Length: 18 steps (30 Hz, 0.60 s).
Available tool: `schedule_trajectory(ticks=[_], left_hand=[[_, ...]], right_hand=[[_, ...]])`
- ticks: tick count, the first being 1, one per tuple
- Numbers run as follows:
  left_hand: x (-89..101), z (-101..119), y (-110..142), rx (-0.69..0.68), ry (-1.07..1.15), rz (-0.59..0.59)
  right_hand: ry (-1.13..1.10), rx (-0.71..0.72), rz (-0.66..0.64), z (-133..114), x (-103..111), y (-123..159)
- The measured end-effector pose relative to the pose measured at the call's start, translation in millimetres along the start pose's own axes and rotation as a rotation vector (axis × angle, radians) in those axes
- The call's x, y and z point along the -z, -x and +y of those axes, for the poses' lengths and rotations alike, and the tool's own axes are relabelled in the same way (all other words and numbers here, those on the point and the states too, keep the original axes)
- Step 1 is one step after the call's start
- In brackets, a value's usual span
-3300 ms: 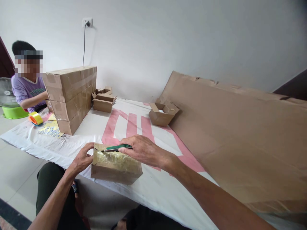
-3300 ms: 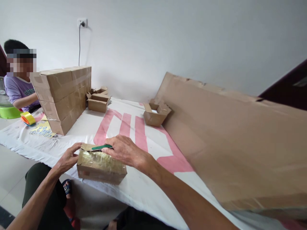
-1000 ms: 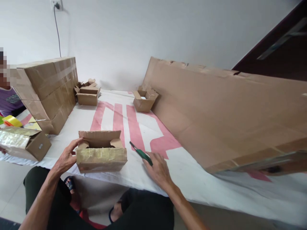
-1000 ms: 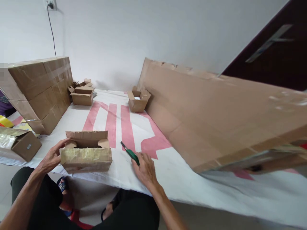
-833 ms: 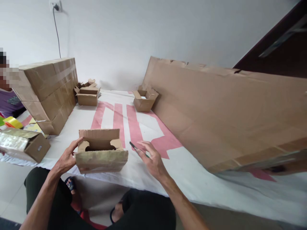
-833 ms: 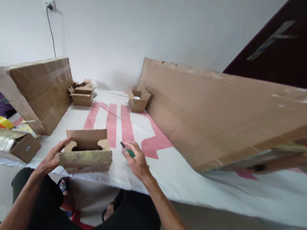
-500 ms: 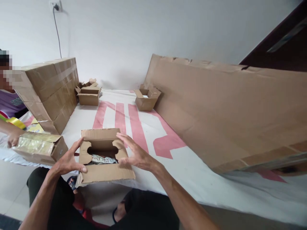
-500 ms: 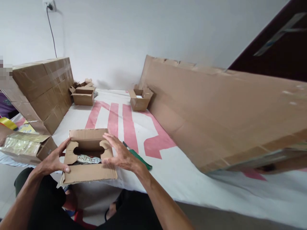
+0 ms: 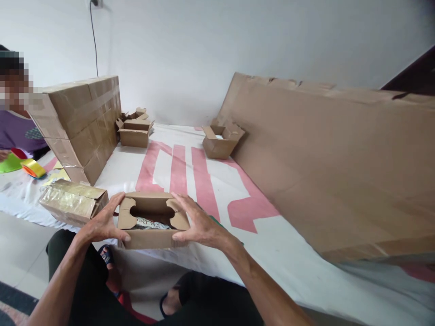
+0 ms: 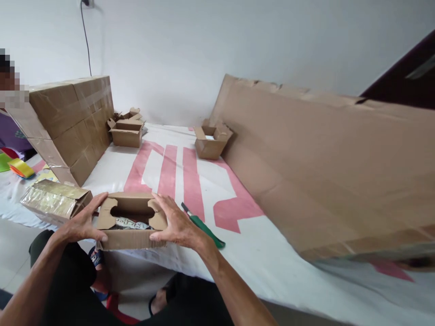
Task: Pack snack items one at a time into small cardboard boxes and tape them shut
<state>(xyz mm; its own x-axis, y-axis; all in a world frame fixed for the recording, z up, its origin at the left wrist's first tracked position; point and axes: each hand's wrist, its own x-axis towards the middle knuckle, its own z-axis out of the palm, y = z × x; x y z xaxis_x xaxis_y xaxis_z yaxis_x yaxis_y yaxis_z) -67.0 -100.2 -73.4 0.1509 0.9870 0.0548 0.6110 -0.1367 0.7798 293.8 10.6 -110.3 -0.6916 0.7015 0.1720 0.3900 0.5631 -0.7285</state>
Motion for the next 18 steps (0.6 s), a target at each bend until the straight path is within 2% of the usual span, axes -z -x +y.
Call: schedule_trajectory(ticks=[7, 12, 15, 18], left_hand=[[6.5, -2, 2, 0.067, -0.045, 0.124], [9.1, 0, 4, 0.071, -0.071, 0.114], [1.9, 4, -2, 0.024, -0.12, 0.185], [-15.0, 17, -13, 0.005, -0.251, 0.286]], right_hand=[[-0.046, 0.043, 0.015, 0, -7, -25], [-0.085, 0.042, -0.022, -7, -3, -23], [-0.029, 0.025, 0.064, -18, -8, -23], [0.073, 0.006, 0.181, -32, -21, -31]])
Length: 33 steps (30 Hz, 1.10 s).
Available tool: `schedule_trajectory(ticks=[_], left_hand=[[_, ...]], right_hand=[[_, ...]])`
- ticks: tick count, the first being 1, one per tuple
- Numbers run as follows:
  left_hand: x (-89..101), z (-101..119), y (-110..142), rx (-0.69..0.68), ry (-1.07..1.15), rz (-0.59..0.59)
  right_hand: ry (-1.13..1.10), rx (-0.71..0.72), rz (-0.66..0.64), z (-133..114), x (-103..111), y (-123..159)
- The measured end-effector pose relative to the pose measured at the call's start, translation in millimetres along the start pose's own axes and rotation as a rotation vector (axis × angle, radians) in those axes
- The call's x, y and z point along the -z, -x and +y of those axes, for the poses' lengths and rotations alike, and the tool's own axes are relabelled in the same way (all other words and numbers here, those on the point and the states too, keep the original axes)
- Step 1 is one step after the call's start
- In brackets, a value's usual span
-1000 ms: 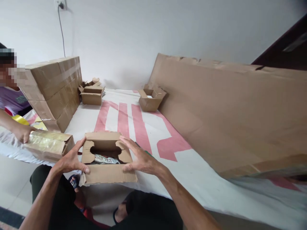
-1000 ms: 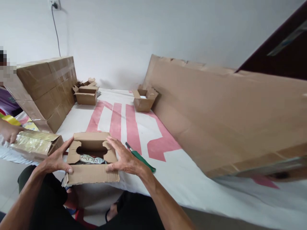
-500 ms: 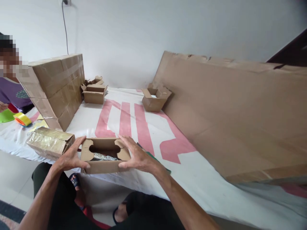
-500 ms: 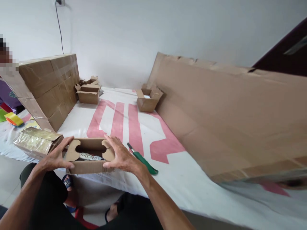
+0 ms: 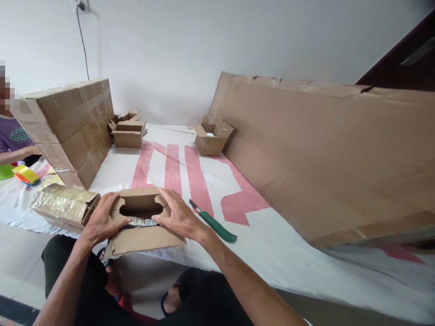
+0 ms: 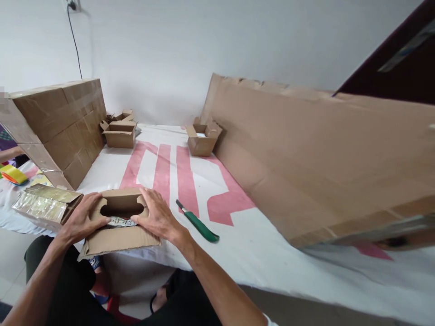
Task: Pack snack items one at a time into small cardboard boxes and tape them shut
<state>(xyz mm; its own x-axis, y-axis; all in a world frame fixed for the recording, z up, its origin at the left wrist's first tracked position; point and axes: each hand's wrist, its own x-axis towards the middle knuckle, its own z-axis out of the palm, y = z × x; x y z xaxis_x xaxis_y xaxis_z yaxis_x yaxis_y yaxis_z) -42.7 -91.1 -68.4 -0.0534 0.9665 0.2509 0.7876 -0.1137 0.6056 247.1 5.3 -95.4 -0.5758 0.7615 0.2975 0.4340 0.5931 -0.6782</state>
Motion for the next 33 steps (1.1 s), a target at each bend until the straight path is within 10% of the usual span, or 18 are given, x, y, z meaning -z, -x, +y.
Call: schedule_trajectory(ticks=[7, 15, 23, 33], left_hand=[[-19.9, 37, -14, 0.089, -0.274, 0.032], [23.8, 6, -7, 0.072, 0.044, 0.157], [14.9, 29, 27, -0.056, -0.313, 0.095], [-2.6, -6, 47, 0.036, -0.301, -0.063]], right_hand=[[0.21, 0.012, 0.098, -22, -8, -8], [0.368, 0.079, 0.344, -2, 33, 8], [0.459, 0.177, 0.228, 1, 30, 19], [0.426, 0.19, 0.189, -1, 29, 21]])
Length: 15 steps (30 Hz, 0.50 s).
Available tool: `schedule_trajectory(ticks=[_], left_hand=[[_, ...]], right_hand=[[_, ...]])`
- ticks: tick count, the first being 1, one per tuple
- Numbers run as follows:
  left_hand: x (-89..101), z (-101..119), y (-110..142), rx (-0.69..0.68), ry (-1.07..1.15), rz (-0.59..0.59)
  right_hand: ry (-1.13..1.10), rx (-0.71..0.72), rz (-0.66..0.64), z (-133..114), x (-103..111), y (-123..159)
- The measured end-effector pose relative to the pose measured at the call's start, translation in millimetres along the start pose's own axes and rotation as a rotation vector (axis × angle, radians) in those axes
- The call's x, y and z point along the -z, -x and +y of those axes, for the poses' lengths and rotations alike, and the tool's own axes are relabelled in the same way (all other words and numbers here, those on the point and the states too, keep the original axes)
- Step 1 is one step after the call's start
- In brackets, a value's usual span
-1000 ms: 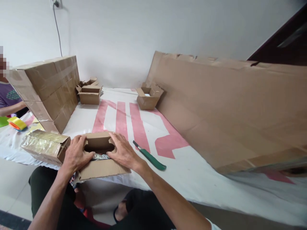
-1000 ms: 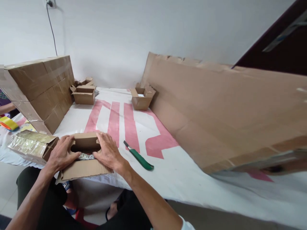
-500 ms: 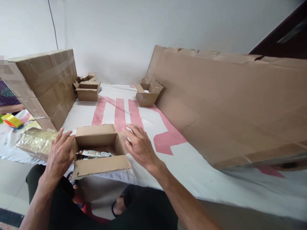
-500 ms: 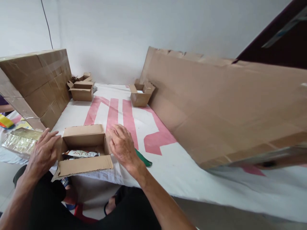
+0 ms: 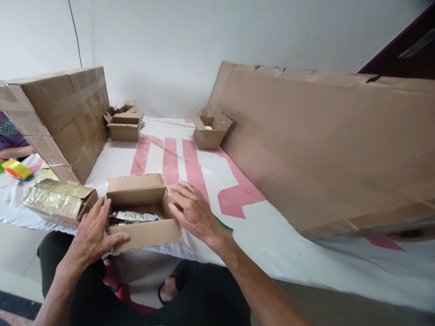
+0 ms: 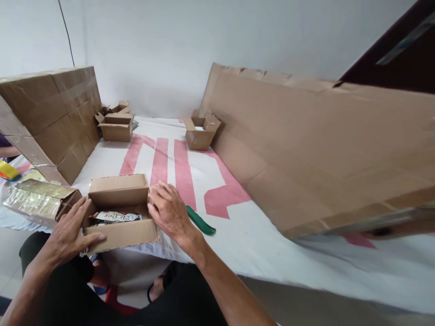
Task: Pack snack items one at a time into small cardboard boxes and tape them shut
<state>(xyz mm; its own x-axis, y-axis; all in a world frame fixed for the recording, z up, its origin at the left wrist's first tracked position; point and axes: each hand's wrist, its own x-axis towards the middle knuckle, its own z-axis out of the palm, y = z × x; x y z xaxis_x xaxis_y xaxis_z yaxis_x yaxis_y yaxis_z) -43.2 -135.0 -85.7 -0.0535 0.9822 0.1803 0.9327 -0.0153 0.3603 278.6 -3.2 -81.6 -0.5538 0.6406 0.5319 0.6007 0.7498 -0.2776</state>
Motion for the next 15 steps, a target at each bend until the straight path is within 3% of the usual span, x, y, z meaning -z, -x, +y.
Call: schedule_trajectory(ticks=[7, 15], left_hand=[[-1.1, 0, 2, 0.013, 0.076, -0.028], [-6.0, -1, 6, -0.036, 0.116, 0.039]], right_hand=[[0.003, 0.043, -0.071, -12, 6, -5], [-0.012, 0.045, -0.176, -32, 14, -18]])
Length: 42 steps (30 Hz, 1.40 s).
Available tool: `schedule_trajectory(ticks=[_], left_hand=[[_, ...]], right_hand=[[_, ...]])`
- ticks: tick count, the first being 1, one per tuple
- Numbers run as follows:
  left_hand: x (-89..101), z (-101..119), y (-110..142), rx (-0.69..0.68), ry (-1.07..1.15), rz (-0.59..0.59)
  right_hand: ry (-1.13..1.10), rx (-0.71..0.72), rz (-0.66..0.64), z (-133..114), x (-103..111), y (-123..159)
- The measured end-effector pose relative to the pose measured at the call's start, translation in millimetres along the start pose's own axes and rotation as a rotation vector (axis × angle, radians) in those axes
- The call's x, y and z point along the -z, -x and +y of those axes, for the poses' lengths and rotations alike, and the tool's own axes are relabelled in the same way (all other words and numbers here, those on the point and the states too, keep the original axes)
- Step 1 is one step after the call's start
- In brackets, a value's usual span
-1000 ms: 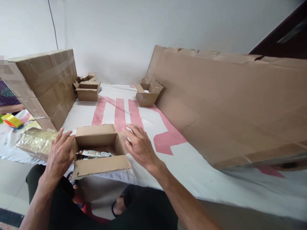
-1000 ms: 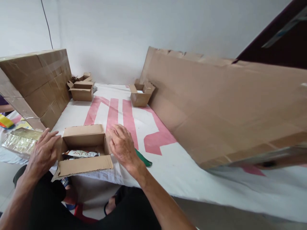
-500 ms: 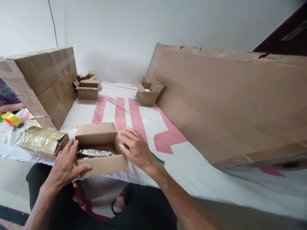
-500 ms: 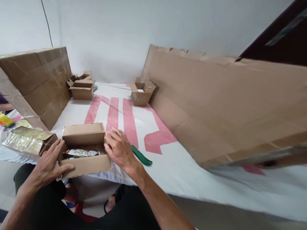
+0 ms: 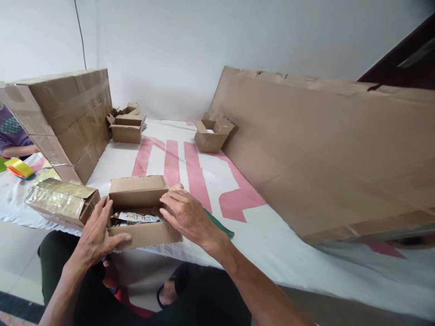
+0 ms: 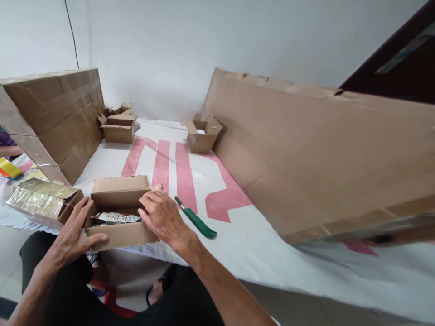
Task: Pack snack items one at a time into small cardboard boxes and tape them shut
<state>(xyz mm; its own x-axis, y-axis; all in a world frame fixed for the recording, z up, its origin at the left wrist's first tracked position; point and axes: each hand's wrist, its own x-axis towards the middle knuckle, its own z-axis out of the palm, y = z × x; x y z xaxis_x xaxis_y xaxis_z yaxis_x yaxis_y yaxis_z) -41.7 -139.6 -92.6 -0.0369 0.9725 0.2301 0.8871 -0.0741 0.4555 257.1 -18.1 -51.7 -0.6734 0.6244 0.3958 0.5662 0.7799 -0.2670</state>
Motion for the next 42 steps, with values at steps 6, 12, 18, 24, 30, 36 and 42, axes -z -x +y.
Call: schedule_trajectory(ticks=[6, 12, 18, 24, 30, 36, 42], left_hand=[[-4.3, -3, -1, -0.016, 0.014, 0.021], [-6.4, -2, 2, -0.03, 0.036, 0.042], [-7.2, 1, 2, -0.043, 0.004, 0.072], [0.2, 8, 0, -0.09, -0.051, 0.098], [1.1, 9, 2, -0.122, -0.059, 0.14], [4.3, 2, 9, -0.113, -0.088, 0.173], [7.0, 0, 13, -0.095, -0.04, 0.178]], right_hand=[[-0.097, -0.082, -0.236, -31, 8, -23], [-0.153, -0.18, -0.423, -36, 10, -34], [-0.249, -0.182, -0.468, -29, 2, -31], [-0.307, -0.15, -0.322, -18, -17, -14], [-0.348, -0.115, -0.274, -13, -26, -4], [-0.366, -0.103, -0.29, -26, -25, -11], [-0.385, -0.126, -0.342, -38, -19, -25]])
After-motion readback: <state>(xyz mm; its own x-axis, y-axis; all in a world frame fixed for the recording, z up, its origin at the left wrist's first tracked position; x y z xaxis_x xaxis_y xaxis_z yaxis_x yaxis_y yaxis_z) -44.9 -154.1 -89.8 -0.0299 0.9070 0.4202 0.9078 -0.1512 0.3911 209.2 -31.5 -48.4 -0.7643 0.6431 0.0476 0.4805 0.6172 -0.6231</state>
